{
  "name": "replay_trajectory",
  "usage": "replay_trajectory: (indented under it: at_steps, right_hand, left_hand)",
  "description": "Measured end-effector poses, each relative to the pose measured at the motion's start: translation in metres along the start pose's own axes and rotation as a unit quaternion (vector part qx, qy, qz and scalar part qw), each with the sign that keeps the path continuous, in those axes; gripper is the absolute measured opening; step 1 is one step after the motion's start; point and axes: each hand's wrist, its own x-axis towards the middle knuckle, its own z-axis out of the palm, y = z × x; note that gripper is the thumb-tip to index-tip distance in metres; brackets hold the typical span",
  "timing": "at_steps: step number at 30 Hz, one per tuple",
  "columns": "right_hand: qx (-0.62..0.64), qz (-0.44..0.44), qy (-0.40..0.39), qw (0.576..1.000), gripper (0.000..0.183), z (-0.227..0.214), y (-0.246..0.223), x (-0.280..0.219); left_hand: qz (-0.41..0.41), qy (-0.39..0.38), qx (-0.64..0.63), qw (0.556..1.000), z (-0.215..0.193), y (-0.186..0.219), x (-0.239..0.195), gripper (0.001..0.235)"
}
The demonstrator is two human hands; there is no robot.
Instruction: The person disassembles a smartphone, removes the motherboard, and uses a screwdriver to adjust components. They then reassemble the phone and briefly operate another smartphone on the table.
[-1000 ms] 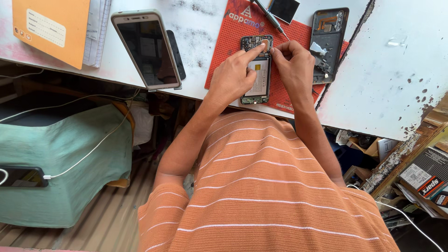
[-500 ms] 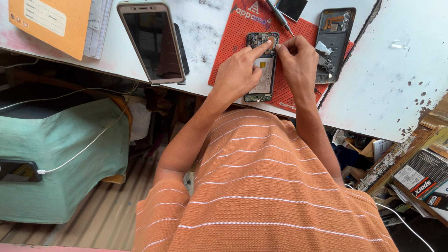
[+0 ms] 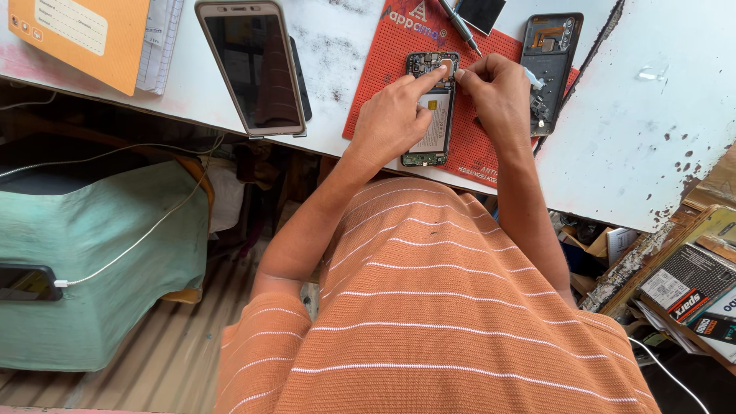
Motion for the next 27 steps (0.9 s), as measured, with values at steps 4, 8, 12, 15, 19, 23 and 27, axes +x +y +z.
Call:
replay_trajectory:
  at_steps: [4,8,12,15,19,23,27]
  right_hand:
    - [0.013,0.044,0.003,0.999,0.017,0.0029,0.0042,0.0009]
    - [0.014,0.029,0.002,0.999,0.016,0.0027,0.0068,0.0021]
    - [0.021,0.015,-0.007,1.000,0.017,0.0008,0.0081,0.0026]
    - [0.013,0.026,-0.005,1.000,0.017,0.0013,0.0092,0.0022]
    - [0.017,0.011,-0.003,1.000,0.017,0.0014,0.0095,0.0028]
    - [0.013,0.016,0.000,1.000,0.017,0.0021,0.0097,0.0026]
    - [0.014,0.011,-0.001,1.000,0.017,0.0015,0.0095,0.0031]
  left_hand:
    - [-0.007,-0.006,-0.004,1.000,-0.0022,0.0015,-0.0009,0.062]
    - [-0.010,-0.009,-0.002,1.000,-0.0044,0.0037,-0.0012,0.063]
    - [-0.005,-0.003,0.002,1.000,-0.0041,0.0034,-0.0006,0.063]
    - [0.004,0.010,-0.005,1.000,-0.0024,0.0009,-0.0020,0.064]
    - [0.009,0.014,-0.003,1.000,-0.0011,0.0001,-0.0007,0.064]
    - [-0.009,-0.011,-0.001,1.000,0.0001,-0.0001,0.0006,0.064]
    - [-0.003,-0.006,0.004,1.000,0.0005,-0.0010,0.0014,0.064]
